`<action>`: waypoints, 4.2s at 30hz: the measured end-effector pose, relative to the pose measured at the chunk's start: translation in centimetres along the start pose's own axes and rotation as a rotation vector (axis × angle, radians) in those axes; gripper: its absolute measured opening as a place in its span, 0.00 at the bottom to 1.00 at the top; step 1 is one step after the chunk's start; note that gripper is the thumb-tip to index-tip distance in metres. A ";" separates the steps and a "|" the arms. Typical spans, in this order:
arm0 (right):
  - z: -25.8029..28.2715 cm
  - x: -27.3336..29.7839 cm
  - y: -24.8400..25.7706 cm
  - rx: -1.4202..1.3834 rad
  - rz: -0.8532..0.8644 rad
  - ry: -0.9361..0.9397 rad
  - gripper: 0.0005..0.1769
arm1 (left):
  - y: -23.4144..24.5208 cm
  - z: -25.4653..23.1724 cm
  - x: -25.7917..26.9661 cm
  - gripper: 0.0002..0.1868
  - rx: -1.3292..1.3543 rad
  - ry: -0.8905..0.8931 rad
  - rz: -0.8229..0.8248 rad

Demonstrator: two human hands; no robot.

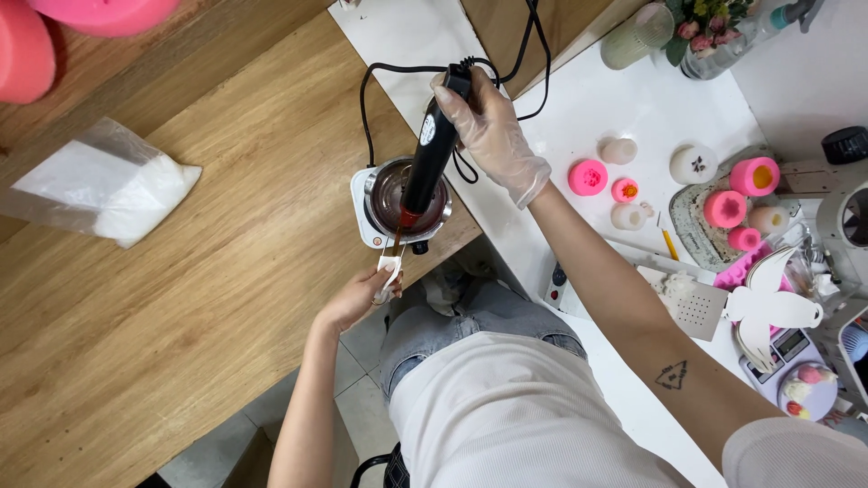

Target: Handling candle molds and melting wax using a heat gun and electric heater on a workbench.

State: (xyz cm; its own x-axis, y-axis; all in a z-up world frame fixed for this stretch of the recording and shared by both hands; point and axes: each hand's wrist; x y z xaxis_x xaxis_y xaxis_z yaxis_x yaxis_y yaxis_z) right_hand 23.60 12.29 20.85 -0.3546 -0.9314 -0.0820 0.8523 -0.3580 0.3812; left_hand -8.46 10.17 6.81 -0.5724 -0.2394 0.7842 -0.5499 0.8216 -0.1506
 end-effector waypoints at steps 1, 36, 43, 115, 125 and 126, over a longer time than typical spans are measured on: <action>0.2 0.0 0.2 0.030 0.012 -0.016 0.34 | 0.2 0.2 -0.1 0.26 0.035 -0.041 0.029; 6.9 2.4 0.4 0.345 0.108 0.207 0.34 | -4.2 3.4 -2.4 0.22 0.279 -0.241 0.000; 7.3 3.3 -0.3 0.294 0.052 0.283 0.33 | -4.6 5.1 -4.4 0.20 0.368 -0.283 0.000; 8.5 29.1 25.9 -1.143 -0.791 -0.017 0.39 | -3.6 2.5 -1.0 0.25 0.065 -0.273 -0.204; 5.5 33.5 27.0 -1.077 -0.745 0.004 0.40 | -5.8 -0.4 4.1 0.16 -0.365 -0.696 -0.843; 4.9 34.0 27.1 -1.040 -0.698 0.093 0.41 | -7.2 -1.5 5.3 0.14 -0.380 -0.761 -0.838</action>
State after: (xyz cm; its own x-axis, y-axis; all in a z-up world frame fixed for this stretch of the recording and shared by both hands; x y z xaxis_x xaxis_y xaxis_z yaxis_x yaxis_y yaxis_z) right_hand 32.78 -28.81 32.89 -0.8590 -0.5092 -0.0541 0.4088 -0.6184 -0.6712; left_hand -6.64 3.72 12.96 -0.4056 -0.9137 -0.0245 -0.7823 0.3331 0.5263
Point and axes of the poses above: each hand's wrist, its own x-axis away from the middle knuckle, its own y-axis out of the back of the hand, z = x × y, and after that the axes turned 2 degrees about -x, right-handed
